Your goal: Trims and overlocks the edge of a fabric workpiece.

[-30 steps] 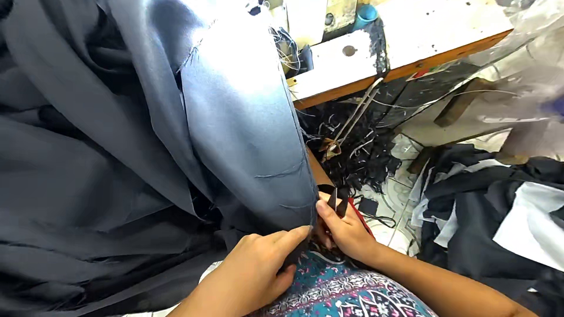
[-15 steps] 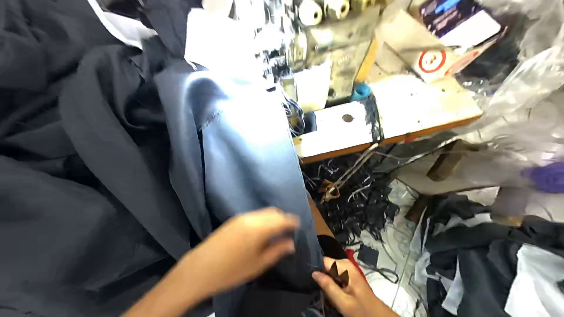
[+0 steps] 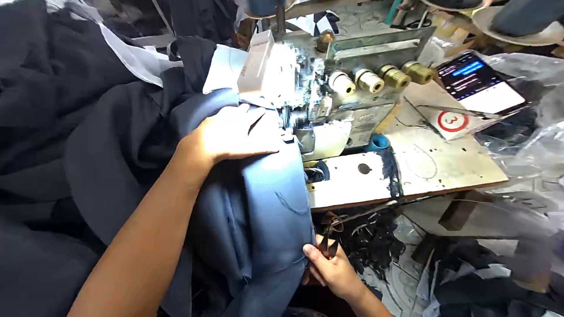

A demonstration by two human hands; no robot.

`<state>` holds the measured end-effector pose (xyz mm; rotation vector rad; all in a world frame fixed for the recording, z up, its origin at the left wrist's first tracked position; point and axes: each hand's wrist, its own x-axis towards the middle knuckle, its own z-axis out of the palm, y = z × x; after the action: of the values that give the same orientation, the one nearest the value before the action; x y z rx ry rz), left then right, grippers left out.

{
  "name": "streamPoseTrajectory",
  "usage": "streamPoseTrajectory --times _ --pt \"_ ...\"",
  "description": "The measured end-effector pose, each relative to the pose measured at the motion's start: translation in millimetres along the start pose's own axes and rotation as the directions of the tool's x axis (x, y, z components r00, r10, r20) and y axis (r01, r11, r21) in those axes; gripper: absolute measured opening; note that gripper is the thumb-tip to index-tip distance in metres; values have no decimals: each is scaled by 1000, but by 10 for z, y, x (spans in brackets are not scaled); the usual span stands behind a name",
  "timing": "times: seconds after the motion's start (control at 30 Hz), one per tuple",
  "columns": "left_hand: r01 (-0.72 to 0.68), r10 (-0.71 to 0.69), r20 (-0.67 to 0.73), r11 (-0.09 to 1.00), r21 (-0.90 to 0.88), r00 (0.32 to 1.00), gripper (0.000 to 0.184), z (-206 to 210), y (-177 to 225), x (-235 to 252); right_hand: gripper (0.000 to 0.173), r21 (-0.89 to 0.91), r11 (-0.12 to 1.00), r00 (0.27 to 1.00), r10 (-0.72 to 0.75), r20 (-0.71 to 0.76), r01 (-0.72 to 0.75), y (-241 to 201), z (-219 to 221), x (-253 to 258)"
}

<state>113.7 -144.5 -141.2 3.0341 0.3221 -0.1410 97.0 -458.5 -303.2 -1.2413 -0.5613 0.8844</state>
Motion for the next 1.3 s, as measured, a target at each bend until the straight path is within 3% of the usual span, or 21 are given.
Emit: streamPoseTrajectory --times 0.1,0.2,0.3,0.43,0.53,0.63,0.7,0.77,0.8,0.9,0.97,1.03,1.07,1.13,1.2,1.27,1.3 --pt "-28 29 62 999 -22 998 118 -91 -117 243 15 -32 999 1000 -30 -6 30 -122 5 288" --pt "104 -104 163 995 8 981 124 -149 -231 478 17 -46 997 998 -57 -31 56 -263 55 556" --pt "161 -169 114 984 75 979 134 9 -648 830 18 -53 994 993 -103 -51 100 -412 95 787" --pt "195 -207 133 976 92 969 129 19 -926 1117 25 -30 988 984 -153 -85 151 -539 155 1037" --pt "183 -177 126 982 -39 976 110 -131 -733 1052 28 -6 982 972 -185 -147 187 -553 215 1160" --pt "260 -283 -115 948 -183 952 101 -93 -532 869 29 63 975 962 -197 -191 212 -552 291 1201" --pt "291 -327 -342 944 -153 881 83 -99 -193 559 28 133 975 967 -149 -206 178 -579 330 1162" --pt "183 -201 -519 979 -85 831 47 29 287 21 25 211 971 985 -80 -154 112 -531 322 982" --pt "144 -164 -536 986 -79 829 39 183 536 -302 22 236 968 993 -55 -107 79 -460 318 834" --pt "5 -124 -438 965 -264 890 41 917 1038 -1243 13 249 967 998 57 -38 -46 -54 291 276" --pt "-45 -77 -233 878 -476 969 37 1399 1217 -1844 9 207 970 988 144 -64 -128 295 255 -71" --pt "-6 27 21 748 -663 999 36 1673 1231 -2346 5 173 960 966 239 -100 -220 521 199 -338" --pt "22 28 59 701 -713 998 32 1666 1179 -2565 5 163 953 955 275 -112 -255 569 174 -441" --pt "50 -170 -114 736 -675 979 30 1255 1031 -3015 6 157 953 954 277 -113 -258 541 122 -600" --pt "104 -352 -290 775 -623 890 54 631 938 -3544 7 183 956 972 236 -24 -227 407 63 -771" --pt "45 -361 -376 770 -636 854 51 331 1035 -3831 7 241 943 972 213 97 -230 296 8 -906" --pt "16 -294 -367 799 -601 883 42 253 1235 -3787 7 241 944 973 201 116 -224 262 8 -957"
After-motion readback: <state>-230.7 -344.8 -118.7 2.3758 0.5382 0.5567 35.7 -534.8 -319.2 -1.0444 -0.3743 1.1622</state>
